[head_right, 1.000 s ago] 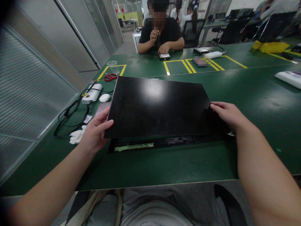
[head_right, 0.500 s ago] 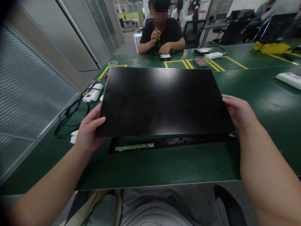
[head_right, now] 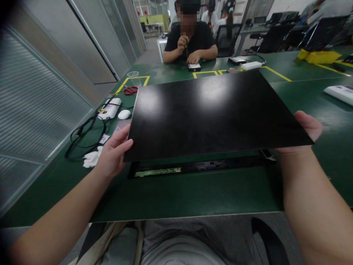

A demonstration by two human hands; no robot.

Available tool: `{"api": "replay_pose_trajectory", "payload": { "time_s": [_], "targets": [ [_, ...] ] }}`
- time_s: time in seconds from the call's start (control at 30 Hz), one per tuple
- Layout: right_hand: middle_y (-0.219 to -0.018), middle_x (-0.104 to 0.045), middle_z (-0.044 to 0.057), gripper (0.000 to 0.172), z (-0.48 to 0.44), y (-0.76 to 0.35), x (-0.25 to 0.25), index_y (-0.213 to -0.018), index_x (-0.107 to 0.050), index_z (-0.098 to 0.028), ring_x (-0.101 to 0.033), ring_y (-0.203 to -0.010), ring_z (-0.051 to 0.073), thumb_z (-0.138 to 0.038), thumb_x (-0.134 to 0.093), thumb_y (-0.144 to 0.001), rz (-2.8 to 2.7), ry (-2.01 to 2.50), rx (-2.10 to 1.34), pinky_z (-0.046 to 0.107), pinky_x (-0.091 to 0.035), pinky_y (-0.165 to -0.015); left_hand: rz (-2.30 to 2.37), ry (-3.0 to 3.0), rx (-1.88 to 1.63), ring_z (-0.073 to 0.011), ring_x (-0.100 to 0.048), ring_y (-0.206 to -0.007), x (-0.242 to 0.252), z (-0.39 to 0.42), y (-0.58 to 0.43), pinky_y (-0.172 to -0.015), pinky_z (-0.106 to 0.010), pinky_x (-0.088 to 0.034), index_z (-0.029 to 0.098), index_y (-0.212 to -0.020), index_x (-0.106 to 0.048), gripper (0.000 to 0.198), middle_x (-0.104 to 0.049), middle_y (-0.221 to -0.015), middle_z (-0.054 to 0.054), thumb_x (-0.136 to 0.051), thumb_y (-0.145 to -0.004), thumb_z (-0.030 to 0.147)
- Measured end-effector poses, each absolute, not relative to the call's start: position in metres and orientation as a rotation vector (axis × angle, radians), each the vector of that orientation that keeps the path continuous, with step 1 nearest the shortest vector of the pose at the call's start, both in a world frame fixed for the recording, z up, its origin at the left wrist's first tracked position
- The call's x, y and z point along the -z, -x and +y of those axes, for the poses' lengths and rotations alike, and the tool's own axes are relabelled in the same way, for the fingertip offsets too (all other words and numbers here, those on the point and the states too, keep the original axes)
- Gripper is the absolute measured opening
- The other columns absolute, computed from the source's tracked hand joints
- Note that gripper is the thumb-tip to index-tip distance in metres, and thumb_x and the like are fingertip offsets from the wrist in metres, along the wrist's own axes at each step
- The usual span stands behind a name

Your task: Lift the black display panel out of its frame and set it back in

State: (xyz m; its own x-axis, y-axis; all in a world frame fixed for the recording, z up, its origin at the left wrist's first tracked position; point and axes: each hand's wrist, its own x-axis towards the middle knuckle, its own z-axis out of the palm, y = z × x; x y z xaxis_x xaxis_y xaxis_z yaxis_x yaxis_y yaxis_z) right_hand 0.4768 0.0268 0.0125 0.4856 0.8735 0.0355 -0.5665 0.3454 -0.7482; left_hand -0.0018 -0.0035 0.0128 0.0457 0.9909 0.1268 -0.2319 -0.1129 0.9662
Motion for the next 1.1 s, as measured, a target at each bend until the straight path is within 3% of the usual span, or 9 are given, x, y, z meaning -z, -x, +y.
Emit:
{"api": "replay_pose_trajectory", "payload": {
  "time_s": [0.1, 0.27, 0.5, 0.6, 0.73, 0.8, 0.87, 0.97, 1.1],
  "targets": [
    [-0.094, -0.077, 0.009, 0.028, 0.025, -0.471, -0.021, -0.098, -0.074, -0.025, -0.075, -0.106, 0.036, -0.037, -0.063, -0.075, -0.509, 0.808, -1.015, 0.066, -0.059, -0.096, 0.964, -1.137, -1.332, -0.0372, -0.064, -0.133, -0.015, -0.004, 0.002, -0.11, -0.048, -0.052, 0.023, -0.119, -0.081, 0.052, -0.079, -0.127, -0.007, -0.089, -0.073, 0.046],
    [-0.095, -0.077, 0.006, 0.031, 0.025, -0.461, -0.03, -0.097, -0.075, -0.025, -0.075, -0.1, 0.034, -0.026, -0.06, -0.071, -0.48, 0.748, -0.97, 0.064, -0.062, -0.088, 1.003, -1.025, -1.167, -0.0403, -0.067, -0.127, -0.013, -0.002, 0.005, -0.108, -0.053, -0.052, 0.018, -0.113, -0.082, 0.062, -0.078, -0.13, -0.014, -0.073, -0.08, 0.07],
    [-0.099, -0.073, 0.003, 0.028, 0.02, -0.466, -0.034, -0.097, -0.072, -0.027, -0.074, -0.102, 0.032, -0.022, -0.057, -0.073, -0.459, 0.64, -0.819, 0.055, -0.064, -0.08, 1.197, -1.04, -1.257, -0.0324, -0.07, -0.126, -0.01, 0.001, 0.009, -0.11, -0.044, -0.053, 0.018, -0.116, -0.079, 0.054, -0.073, -0.139, -0.013, -0.093, -0.068, 0.036],
    [-0.096, -0.07, 0.006, 0.026, 0.031, -0.474, -0.034, -0.09, -0.068, -0.025, -0.074, -0.1, 0.029, -0.023, -0.053, -0.069, -0.47, 0.534, -0.783, 0.046, -0.065, -0.072, 1.25, -1.097, -1.251, -0.0252, -0.079, -0.1, -0.012, 0.0, 0.008, -0.091, -0.038, -0.061, 0.02, -0.133, -0.072, 0.073, -0.081, -0.12, -0.011, -0.096, -0.065, 0.032],
    [-0.092, -0.068, 0.006, 0.026, 0.043, -0.485, -0.03, -0.084, -0.061, -0.024, -0.073, -0.097, 0.027, -0.023, -0.05, -0.061, -0.389, 0.498, -0.757, 0.04, -0.064, -0.063, 1.289, -1.122, -1.253, -0.0212, -0.076, -0.067, -0.015, -0.002, 0.007, -0.068, -0.033, -0.06, 0.014, -0.133, -0.071, 0.07, -0.078, -0.068, -0.003, -0.083, -0.079, 0.058],
    [-0.09, -0.068, 0.005, 0.03, 0.047, -0.492, -0.027, -0.084, -0.058, -0.024, -0.073, -0.094, 0.025, -0.019, -0.049, -0.056, -0.323, 0.467, -0.745, 0.036, -0.062, -0.059, 1.273, -1.097, -1.244, -0.0252, -0.078, -0.074, -0.017, -0.002, 0.007, -0.072, -0.036, -0.061, 0.012, -0.118, -0.077, 0.068, -0.076, -0.063, -0.005, -0.067, -0.087, 0.072],
    [-0.092, -0.067, 0.004, 0.03, 0.049, -0.5, -0.023, -0.083, -0.055, -0.023, -0.072, -0.091, 0.023, -0.018, -0.049, -0.054, -0.259, 0.452, -0.706, 0.032, -0.06, -0.055, 1.218, -1.045, -1.198, -0.03, -0.08, -0.09, -0.018, -0.001, 0.007, -0.081, -0.04, -0.061, 0.014, -0.109, -0.08, 0.074, -0.082, -0.081, -0.011, -0.052, -0.091, 0.079],
    [-0.098, -0.067, 0.004, 0.023, 0.052, -0.512, -0.018, -0.078, -0.05, -0.023, -0.071, -0.091, 0.02, -0.019, -0.047, -0.056, -0.195, 0.473, -0.665, 0.028, -0.057, -0.051, 1.122, -0.981, -1.145, -0.0342, -0.075, -0.114, -0.018, 0.0, 0.007, -0.097, -0.047, -0.056, 0.017, -0.116, -0.079, 0.077, -0.083, -0.113, -0.014, -0.042, -0.093, 0.08],
    [-0.102, -0.066, 0.007, 0.017, 0.055, -0.523, -0.012, -0.076, -0.046, -0.023, -0.07, -0.097, 0.022, -0.022, -0.046, -0.06, -0.167, 0.503, -0.637, 0.031, -0.058, -0.052, 1.081, -0.953, -1.129, -0.0353, -0.068, -0.128, -0.017, 0.001, 0.005, -0.113, -0.051, -0.046, 0.016, -0.128, -0.074, 0.078, -0.08, -0.125, -0.015, -0.041, -0.093, 0.078]
  ]
}}
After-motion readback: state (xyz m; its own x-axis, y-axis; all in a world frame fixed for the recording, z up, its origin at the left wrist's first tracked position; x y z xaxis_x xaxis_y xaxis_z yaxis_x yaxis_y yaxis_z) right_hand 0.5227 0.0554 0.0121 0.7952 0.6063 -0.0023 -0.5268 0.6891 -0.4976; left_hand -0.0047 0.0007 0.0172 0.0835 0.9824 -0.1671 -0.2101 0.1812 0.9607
